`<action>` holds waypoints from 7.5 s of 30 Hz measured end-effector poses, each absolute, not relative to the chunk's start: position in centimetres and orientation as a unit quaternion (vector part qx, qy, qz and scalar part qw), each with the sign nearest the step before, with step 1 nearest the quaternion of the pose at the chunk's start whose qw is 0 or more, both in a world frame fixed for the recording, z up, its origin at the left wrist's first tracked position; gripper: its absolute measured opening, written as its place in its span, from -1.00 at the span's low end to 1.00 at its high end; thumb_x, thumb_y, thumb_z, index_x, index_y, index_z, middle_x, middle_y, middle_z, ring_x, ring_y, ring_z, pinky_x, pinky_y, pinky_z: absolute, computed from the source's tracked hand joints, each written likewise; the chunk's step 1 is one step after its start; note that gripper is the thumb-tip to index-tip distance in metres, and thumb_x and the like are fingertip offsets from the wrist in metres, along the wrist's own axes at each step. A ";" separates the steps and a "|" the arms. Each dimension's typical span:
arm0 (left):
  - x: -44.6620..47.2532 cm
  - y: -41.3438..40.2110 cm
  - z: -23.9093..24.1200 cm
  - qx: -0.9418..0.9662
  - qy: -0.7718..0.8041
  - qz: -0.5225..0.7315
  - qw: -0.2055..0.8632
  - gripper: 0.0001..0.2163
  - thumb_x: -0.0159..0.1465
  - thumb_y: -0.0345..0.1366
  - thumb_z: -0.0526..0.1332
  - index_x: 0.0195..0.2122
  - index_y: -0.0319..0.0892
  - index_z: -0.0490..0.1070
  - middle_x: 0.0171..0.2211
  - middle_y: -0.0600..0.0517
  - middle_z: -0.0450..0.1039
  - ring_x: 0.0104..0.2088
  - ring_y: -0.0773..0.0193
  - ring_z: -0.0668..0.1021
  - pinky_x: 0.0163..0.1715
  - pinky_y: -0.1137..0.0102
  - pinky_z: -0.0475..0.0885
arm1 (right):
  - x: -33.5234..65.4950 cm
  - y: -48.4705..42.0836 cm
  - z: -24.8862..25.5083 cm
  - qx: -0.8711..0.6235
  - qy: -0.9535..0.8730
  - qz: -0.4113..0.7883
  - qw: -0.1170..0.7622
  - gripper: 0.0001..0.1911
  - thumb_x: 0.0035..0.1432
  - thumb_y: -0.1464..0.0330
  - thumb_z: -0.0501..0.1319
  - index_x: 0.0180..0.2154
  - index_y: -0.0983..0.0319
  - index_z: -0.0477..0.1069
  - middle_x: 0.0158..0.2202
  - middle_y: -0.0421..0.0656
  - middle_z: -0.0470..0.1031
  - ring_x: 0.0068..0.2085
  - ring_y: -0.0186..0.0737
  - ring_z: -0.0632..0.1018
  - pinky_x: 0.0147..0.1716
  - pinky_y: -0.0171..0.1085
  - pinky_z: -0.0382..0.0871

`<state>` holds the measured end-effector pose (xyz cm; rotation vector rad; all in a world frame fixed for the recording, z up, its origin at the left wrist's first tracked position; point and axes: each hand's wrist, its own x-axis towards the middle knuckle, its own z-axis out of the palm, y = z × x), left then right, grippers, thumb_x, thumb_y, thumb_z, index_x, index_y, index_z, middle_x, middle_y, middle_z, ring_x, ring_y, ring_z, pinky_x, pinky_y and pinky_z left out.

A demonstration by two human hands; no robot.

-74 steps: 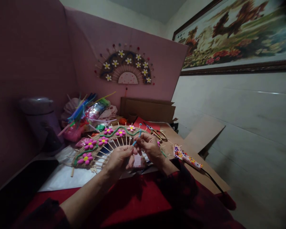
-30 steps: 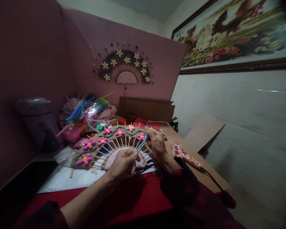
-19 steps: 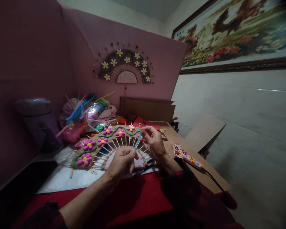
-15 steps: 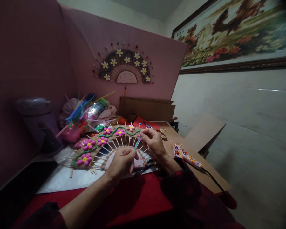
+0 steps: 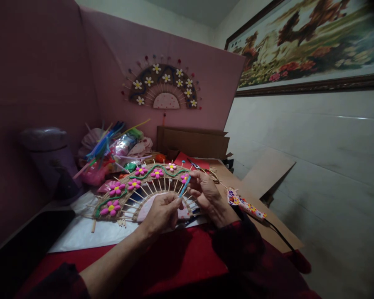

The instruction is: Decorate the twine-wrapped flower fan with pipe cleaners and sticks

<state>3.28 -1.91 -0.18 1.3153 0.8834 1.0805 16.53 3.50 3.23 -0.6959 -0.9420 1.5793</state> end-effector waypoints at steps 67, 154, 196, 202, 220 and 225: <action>3.7 -1.5 -0.8 0.506 0.380 0.516 0.577 -0.75 0.09 -0.12 0.12 -0.40 -0.23 0.27 -0.74 0.07 0.40 -0.82 0.45 0.25 -0.79 0.56 0.05 | 15.3 4.0 0.6 -0.306 -0.518 0.538 0.591 -0.61 -0.07 0.10 0.28 -0.55 0.23 0.19 -0.74 -0.41 0.07 -0.73 -0.54 0.05 -0.78 -0.46 -0.18; 1.8 -1.4 -0.2 0.639 0.433 0.550 0.318 -0.80 0.13 -0.18 0.18 -0.53 -0.20 0.41 -0.61 0.07 0.37 -0.65 0.43 0.32 -0.68 0.54 0.19 | 14.4 2.0 0.9 -0.233 -0.605 0.482 0.588 -0.71 -0.05 0.19 0.29 -0.47 0.22 0.25 -0.67 -0.33 0.32 -0.69 -0.41 0.36 -0.72 -0.39 0.26; 1.8 -1.4 -0.6 0.685 0.520 0.507 0.060 -0.84 0.26 -0.36 -0.01 -0.43 -0.18 0.30 -0.56 0.06 0.33 -0.52 0.31 0.39 -0.46 0.43 0.20 | 13.8 1.2 -0.5 -0.263 -0.707 0.203 0.624 -0.86 0.00 0.42 0.24 -0.54 0.22 0.31 -0.43 -0.18 0.44 -0.37 -0.26 0.47 -0.36 -0.27 0.35; 1.8 -1.4 -0.9 0.693 0.547 0.470 0.003 -0.86 0.24 -0.39 0.00 -0.40 -0.20 0.31 -0.51 -0.01 0.39 -0.48 0.23 0.44 -0.45 0.38 0.22 | 13.7 1.0 -0.8 -0.297 -0.703 0.249 0.597 -0.89 0.03 0.39 0.23 -0.52 0.22 0.38 -0.44 -0.19 0.46 -0.37 -0.27 0.49 -0.36 -0.29 0.35; 1.6 -1.1 0.3 0.594 0.394 0.617 0.334 -0.87 0.13 -0.26 0.18 -0.43 -0.24 0.40 -0.59 0.09 0.33 -0.61 0.37 0.40 -0.75 0.51 0.33 | 13.5 1.3 0.4 -0.216 -0.609 0.454 0.614 -0.76 -0.06 0.49 0.23 -0.34 0.18 0.19 -0.48 -0.30 0.36 -0.52 -0.38 0.41 -0.55 -0.35 0.31; 1.6 -1.1 0.6 0.545 0.398 0.631 0.382 -0.86 0.03 -0.29 0.26 -0.51 -0.29 0.43 -0.63 0.07 0.38 -0.67 0.40 0.39 -0.79 0.51 0.35 | 13.5 1.4 0.1 -0.213 -0.615 0.449 0.612 -0.74 -0.06 0.49 0.24 -0.34 0.18 0.18 -0.49 -0.31 0.37 -0.52 -0.38 0.43 -0.54 -0.35 0.32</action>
